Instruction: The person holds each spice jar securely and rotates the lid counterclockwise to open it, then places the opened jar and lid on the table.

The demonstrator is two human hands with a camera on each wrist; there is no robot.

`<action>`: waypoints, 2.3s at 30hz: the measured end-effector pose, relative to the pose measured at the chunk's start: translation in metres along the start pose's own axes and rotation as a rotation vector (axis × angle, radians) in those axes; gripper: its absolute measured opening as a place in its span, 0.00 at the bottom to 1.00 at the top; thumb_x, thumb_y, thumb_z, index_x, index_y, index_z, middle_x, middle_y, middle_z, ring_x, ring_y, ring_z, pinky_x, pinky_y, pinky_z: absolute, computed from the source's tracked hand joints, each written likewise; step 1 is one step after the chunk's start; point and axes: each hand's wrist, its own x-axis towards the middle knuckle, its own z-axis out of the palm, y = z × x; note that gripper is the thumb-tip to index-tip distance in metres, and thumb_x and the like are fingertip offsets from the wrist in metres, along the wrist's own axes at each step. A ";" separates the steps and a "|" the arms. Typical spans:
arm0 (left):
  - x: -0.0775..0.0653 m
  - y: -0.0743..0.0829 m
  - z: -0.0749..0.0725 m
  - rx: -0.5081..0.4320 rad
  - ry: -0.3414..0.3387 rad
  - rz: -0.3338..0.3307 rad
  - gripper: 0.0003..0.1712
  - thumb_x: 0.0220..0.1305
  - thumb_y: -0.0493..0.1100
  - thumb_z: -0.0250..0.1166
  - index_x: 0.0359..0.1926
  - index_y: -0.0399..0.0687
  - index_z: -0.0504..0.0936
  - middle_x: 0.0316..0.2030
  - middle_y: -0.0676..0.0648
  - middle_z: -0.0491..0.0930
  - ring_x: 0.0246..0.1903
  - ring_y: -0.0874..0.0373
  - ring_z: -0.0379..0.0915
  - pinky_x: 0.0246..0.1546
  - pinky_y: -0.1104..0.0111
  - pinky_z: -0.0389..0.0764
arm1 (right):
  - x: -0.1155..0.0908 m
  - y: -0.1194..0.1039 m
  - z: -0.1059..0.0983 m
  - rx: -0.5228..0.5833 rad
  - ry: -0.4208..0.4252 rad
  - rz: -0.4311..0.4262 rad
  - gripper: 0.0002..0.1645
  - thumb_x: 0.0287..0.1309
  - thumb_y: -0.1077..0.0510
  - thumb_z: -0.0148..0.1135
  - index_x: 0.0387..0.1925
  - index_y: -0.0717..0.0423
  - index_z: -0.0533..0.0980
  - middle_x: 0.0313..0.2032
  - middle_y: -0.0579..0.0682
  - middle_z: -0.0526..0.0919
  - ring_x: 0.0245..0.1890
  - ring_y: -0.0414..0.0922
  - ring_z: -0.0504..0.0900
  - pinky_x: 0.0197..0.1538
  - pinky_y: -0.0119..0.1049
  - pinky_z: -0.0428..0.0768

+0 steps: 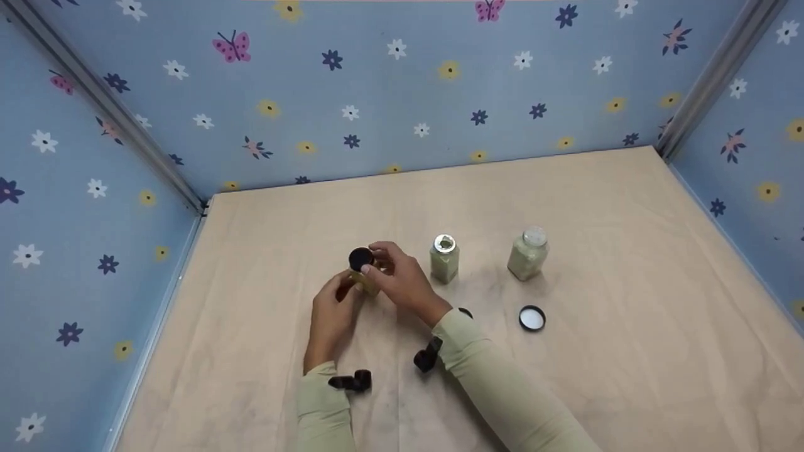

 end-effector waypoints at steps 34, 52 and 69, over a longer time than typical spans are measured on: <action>0.001 0.001 0.001 0.036 0.007 -0.015 0.22 0.72 0.49 0.62 0.64 0.51 0.77 0.57 0.49 0.79 0.59 0.55 0.72 0.62 0.57 0.70 | 0.000 0.004 0.002 0.008 -0.001 -0.036 0.26 0.71 0.50 0.60 0.64 0.56 0.71 0.55 0.53 0.83 0.53 0.41 0.81 0.54 0.36 0.79; 0.000 -0.001 0.001 0.021 -0.008 -0.025 0.22 0.73 0.48 0.61 0.65 0.53 0.77 0.58 0.49 0.78 0.60 0.56 0.71 0.63 0.58 0.70 | -0.001 0.003 -0.002 -0.002 -0.044 -0.005 0.23 0.75 0.50 0.54 0.65 0.51 0.73 0.57 0.47 0.82 0.57 0.39 0.79 0.58 0.38 0.77; -0.001 0.000 0.001 0.003 0.014 0.002 0.21 0.72 0.49 0.63 0.63 0.53 0.79 0.54 0.50 0.81 0.56 0.56 0.74 0.60 0.58 0.72 | -0.001 0.002 0.000 -0.007 -0.010 -0.027 0.26 0.70 0.51 0.61 0.65 0.56 0.71 0.55 0.54 0.83 0.51 0.42 0.82 0.52 0.37 0.80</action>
